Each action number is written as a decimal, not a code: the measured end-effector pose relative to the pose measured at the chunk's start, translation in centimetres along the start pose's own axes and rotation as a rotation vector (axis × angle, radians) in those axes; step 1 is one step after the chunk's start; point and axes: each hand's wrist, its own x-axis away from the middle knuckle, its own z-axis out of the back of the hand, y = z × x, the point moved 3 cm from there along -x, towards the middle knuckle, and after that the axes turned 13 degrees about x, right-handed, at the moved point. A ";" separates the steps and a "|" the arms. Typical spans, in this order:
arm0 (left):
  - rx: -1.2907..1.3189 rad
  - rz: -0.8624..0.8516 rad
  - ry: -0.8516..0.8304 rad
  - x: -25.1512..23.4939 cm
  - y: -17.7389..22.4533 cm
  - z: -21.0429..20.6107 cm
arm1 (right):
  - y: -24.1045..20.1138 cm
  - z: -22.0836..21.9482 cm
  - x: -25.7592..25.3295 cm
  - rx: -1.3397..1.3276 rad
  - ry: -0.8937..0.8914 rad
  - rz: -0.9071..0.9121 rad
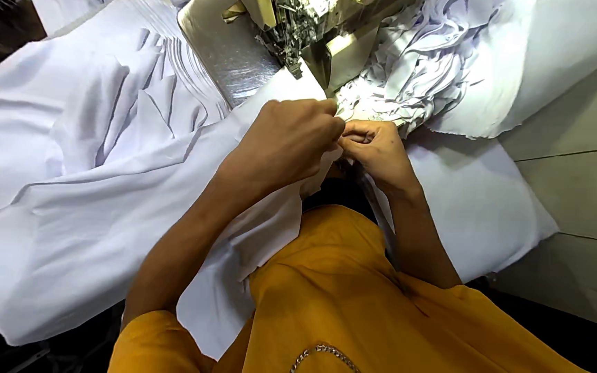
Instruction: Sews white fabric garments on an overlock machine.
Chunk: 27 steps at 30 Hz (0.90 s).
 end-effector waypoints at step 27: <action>-0.094 0.071 -0.025 -2.7 -1.6 2.2 | -0.1 1.5 1.2 -0.018 -0.143 -0.007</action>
